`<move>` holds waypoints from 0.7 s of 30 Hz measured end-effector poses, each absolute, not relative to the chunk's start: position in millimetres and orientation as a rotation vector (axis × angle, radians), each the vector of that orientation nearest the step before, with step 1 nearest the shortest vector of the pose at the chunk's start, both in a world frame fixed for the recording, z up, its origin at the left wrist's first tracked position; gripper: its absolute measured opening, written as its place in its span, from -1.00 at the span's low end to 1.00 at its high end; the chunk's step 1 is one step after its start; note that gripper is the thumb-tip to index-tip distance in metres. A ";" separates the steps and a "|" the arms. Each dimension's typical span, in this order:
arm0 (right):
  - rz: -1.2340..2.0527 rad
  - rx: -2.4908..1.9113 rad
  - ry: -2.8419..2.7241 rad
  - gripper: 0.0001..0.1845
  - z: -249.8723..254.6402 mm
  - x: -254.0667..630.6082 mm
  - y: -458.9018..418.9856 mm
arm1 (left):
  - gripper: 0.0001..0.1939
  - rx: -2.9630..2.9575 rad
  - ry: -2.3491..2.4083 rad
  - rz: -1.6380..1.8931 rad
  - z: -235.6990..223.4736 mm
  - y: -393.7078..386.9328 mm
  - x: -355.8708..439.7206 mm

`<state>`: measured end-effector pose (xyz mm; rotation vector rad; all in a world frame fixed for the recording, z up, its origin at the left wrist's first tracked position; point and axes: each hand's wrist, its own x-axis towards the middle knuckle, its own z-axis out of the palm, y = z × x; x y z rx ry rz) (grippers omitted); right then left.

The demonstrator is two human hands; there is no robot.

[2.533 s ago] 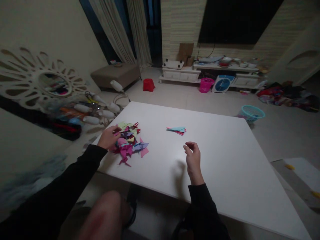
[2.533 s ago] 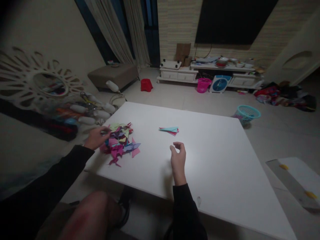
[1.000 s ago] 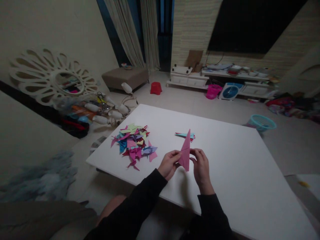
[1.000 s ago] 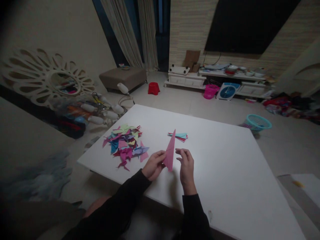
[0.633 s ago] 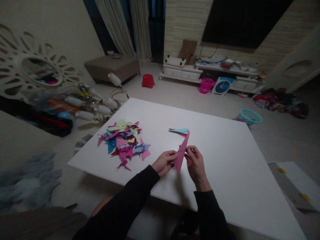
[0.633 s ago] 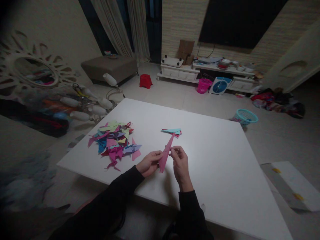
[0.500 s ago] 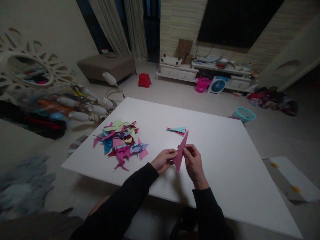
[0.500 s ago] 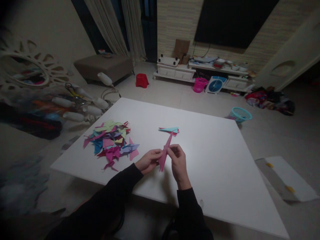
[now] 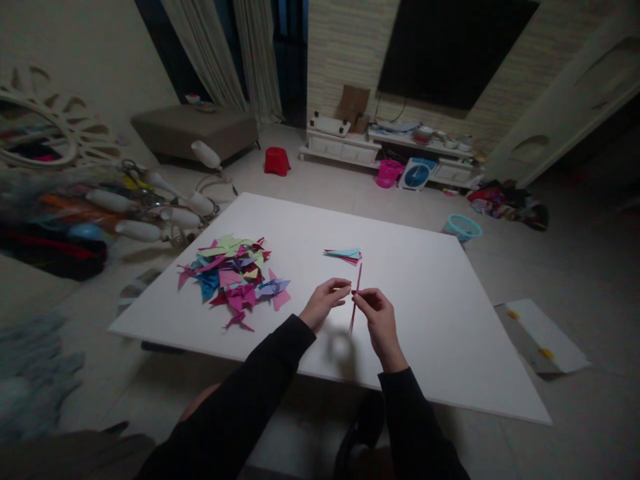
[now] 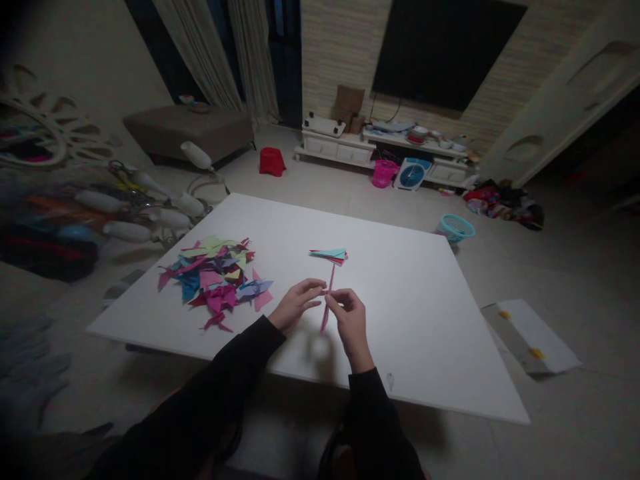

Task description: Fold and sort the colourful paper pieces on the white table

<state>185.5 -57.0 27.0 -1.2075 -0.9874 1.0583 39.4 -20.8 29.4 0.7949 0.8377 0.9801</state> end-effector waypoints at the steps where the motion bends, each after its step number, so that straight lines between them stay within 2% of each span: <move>1: 1.076 -1.217 -1.012 -0.73 26.4 184.9 -57.2 | -0.61 0.810 0.822 0.984 28.5 -19.2 38.6; 4: 1.140 -1.211 -1.090 -0.74 25.1 181.9 -55.4 | -0.56 0.815 0.773 0.980 25.0 -14.1 36.4; 9: 1.197 -1.184 -1.113 -0.76 22.4 178.0 -42.5 | -0.62 0.794 0.746 1.007 20.6 -1.1 32.4; 12: 1.066 -1.267 -1.152 -0.75 30.9 179.2 -33.4 | -0.61 0.769 0.781 1.082 18.9 8.3 29.4; 17: 0.501 -1.238 -1.370 -0.92 82.5 173.0 -65.2 | -0.58 0.728 0.847 1.123 19.3 13.0 26.1; 20: 0.497 -1.105 -1.569 -0.95 118.3 159.3 -129.5 | -0.55 0.713 0.865 1.121 20.7 9.3 25.4; 21: 0.585 -1.132 -1.653 -0.91 127.6 154.7 -154.1 | -0.55 0.702 0.864 1.122 21.3 7.6 25.3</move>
